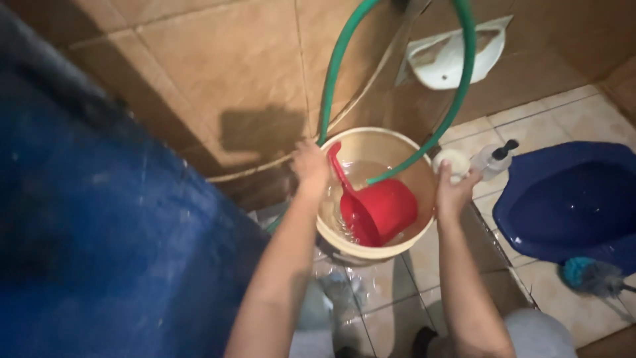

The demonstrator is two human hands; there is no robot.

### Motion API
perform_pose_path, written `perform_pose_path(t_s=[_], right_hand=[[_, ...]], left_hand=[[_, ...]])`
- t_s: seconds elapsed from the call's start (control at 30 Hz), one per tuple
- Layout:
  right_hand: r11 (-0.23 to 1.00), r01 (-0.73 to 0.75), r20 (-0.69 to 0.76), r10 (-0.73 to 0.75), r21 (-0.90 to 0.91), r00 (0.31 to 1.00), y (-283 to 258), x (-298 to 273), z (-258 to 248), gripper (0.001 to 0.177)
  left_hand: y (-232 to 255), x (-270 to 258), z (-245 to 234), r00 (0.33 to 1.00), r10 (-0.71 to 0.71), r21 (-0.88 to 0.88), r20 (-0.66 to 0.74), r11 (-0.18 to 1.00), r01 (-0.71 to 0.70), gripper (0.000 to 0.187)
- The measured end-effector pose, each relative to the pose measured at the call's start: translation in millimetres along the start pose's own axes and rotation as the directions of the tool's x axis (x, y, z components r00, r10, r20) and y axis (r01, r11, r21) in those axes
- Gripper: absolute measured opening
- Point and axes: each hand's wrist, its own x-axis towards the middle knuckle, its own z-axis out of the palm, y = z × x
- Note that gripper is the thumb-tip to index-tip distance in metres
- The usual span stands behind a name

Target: Cleaning a squat toilet and the surrounding bathroom area using a brush, soap, and water.

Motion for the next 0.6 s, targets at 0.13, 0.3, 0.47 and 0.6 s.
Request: perform_pose_path(t_s=[0.13, 0.3, 0.47, 0.6], right_hand=[[0.99, 0.116, 0.009, -0.115, -0.085, 0.993, 14.9, -3.3, 6.7, 0.071], [0.923, 0.291, -0.029, -0.308, -0.25, 0.951, 16.9, -4.4, 13.5, 0.066], [0.935, 0.213, 0.008, -0.22, -0.283, 0.976, 29.0, 12.8, 11.7, 0.069], [0.931, 0.269, 0.011, -0.275, -0.245, 0.961, 55.5, 46.2, 0.3, 0.076]], left_hand=[[-33.2, 4.6, -6.5, 0.918, -0.267, -0.067, 0.294, 0.952, 0.298, 0.043], [-18.9, -8.4, -58.0, 0.832, -0.234, -0.073, 0.503, 0.948, 0.311, 0.049], [-8.3, -14.0, -76.0, 0.835, -0.214, -0.08, 0.507, 0.953, 0.293, 0.036], [7.6, -23.8, -71.1, 0.861, -0.068, -0.201, 0.503, 0.96, 0.193, 0.033]])
